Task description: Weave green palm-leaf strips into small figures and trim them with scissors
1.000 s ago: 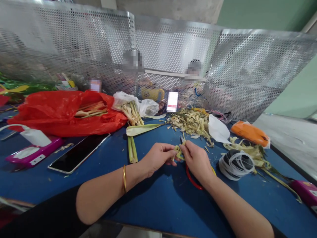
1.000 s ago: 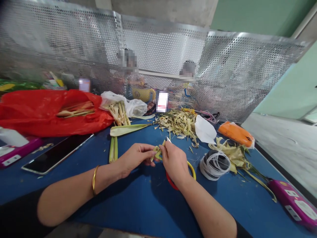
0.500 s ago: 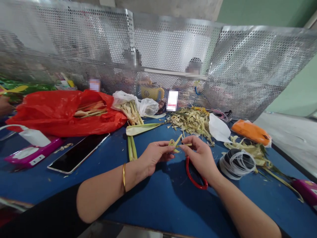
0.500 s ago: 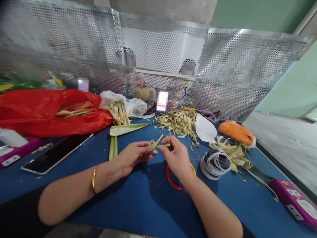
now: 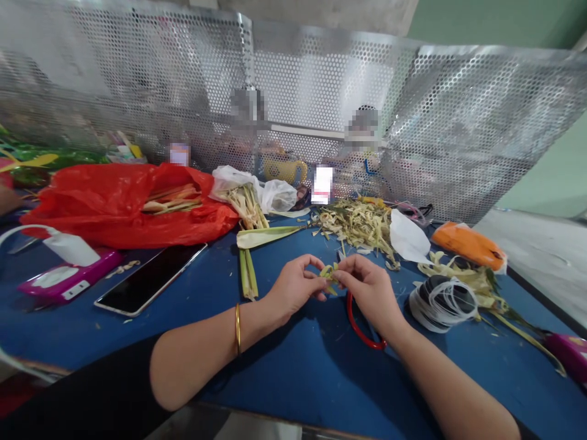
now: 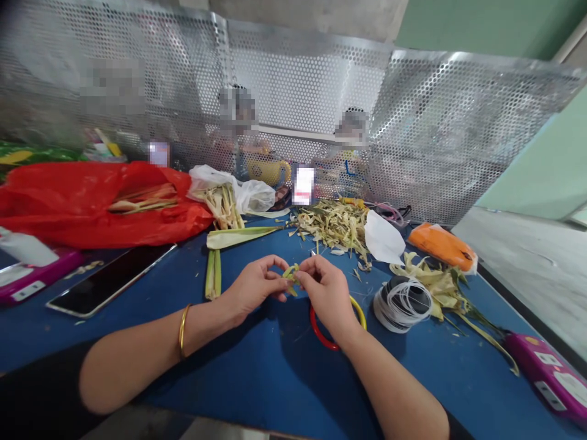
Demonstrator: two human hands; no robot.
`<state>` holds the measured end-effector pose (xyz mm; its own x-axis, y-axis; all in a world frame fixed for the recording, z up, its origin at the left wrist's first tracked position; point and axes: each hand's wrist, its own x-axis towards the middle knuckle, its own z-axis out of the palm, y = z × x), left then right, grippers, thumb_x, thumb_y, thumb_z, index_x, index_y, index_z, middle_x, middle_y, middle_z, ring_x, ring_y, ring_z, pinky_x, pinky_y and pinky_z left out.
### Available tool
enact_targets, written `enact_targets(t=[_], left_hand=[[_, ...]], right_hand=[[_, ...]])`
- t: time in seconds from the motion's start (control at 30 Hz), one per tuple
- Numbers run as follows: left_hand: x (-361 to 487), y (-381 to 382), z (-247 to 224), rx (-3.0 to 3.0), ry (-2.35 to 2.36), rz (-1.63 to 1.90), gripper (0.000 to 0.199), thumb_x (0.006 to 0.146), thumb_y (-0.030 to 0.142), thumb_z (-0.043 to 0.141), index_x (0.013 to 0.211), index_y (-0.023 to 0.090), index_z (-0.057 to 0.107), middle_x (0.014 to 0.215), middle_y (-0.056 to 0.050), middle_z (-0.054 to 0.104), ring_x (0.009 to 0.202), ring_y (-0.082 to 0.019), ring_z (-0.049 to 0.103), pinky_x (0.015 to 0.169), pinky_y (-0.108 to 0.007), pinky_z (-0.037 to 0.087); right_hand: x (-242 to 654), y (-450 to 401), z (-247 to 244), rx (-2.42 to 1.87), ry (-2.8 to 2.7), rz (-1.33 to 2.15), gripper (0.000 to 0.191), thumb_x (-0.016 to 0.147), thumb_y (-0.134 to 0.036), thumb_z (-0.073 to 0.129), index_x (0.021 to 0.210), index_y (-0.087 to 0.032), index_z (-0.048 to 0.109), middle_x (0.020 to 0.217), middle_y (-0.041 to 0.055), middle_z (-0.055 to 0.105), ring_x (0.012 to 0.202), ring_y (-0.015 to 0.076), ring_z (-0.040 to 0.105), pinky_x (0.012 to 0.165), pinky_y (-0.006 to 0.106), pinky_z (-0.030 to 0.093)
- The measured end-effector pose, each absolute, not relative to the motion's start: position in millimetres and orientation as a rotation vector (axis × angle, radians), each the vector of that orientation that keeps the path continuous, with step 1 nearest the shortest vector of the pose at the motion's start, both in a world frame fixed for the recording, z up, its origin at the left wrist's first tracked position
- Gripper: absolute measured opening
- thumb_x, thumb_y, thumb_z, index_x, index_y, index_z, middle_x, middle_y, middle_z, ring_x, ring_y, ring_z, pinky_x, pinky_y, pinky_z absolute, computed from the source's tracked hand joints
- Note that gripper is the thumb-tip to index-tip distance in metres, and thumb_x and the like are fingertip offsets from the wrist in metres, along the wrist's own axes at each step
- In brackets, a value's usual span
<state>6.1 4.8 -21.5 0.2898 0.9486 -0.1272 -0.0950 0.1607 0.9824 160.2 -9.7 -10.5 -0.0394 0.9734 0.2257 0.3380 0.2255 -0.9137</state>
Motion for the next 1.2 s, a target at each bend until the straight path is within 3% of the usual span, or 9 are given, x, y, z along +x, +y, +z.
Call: enact_targets(t=[0.3, 0.57, 0.87, 1.07, 1.2], left_hand=[[6.6, 3.1, -25.4, 1.235, 0.978, 0.939, 0.021, 0.071, 0.02, 0.068, 0.084, 0.019, 0.052, 0.054, 0.005, 0.06, 0.047, -0.01, 0.058, 0.052, -0.019, 0.041], [5.3, 2.9, -18.0, 1.24, 1.024, 0.955, 0.016, 0.075, 0.019, 0.065, 0.083, 0.019, 0.05, 0.052, 0.005, 0.058, 0.047, -0.01, 0.057, 0.054, -0.02, 0.041], [7.3, 1.7, -27.3, 1.361, 0.999, 0.945, 0.014, 0.076, 0.021, 0.063, 0.085, 0.019, 0.052, 0.05, 0.008, 0.052, 0.046, -0.01, 0.057, 0.049, -0.017, 0.036], [4.5, 3.5, -25.7, 1.535, 1.037, 0.895, 0.011, 0.074, 0.015, 0.059, 0.082, 0.019, 0.053, 0.053, 0.007, 0.053, 0.046, -0.012, 0.059, 0.047, -0.019, 0.04], [2.3, 6.0, -24.9, 1.532, 1.073, 0.886, 0.013, 0.074, 0.015, 0.06, 0.084, 0.019, 0.052, 0.055, 0.007, 0.055, 0.045, -0.012, 0.059, 0.045, -0.02, 0.042]], right_hand=[[158.4, -8.8, -10.3, -1.4, -1.403, 1.081, 0.014, 0.063, -0.028, 0.067, 0.061, -0.017, 0.059, 0.053, -0.0028, 0.056, 0.052, 0.0122, 0.052, 0.052, 0.024, 0.039], [157.9, -8.1, -15.7, -1.348, -1.457, 1.089, 0.023, 0.072, -0.037, 0.061, 0.063, -0.016, 0.06, 0.055, -0.0039, 0.05, 0.053, 0.0093, 0.04, 0.053, 0.023, 0.03], [159.4, -9.1, -7.1, -1.44, -1.487, 1.207, 0.015, 0.064, -0.029, 0.058, 0.055, -0.018, 0.054, 0.047, -0.0062, 0.044, 0.049, 0.0091, 0.037, 0.049, 0.023, 0.025], [161.9, -6.8, -14.2, -1.474, -1.595, 1.098, 0.022, 0.068, -0.036, 0.058, 0.055, -0.019, 0.052, 0.049, -0.0059, 0.042, 0.048, 0.0094, 0.033, 0.048, 0.024, 0.024], [164.7, -6.0, -14.8, -1.511, -1.776, 0.842, 0.024, 0.075, -0.038, 0.056, 0.06, -0.019, 0.056, 0.053, -0.0038, 0.048, 0.053, 0.0116, 0.041, 0.052, 0.024, 0.028]])
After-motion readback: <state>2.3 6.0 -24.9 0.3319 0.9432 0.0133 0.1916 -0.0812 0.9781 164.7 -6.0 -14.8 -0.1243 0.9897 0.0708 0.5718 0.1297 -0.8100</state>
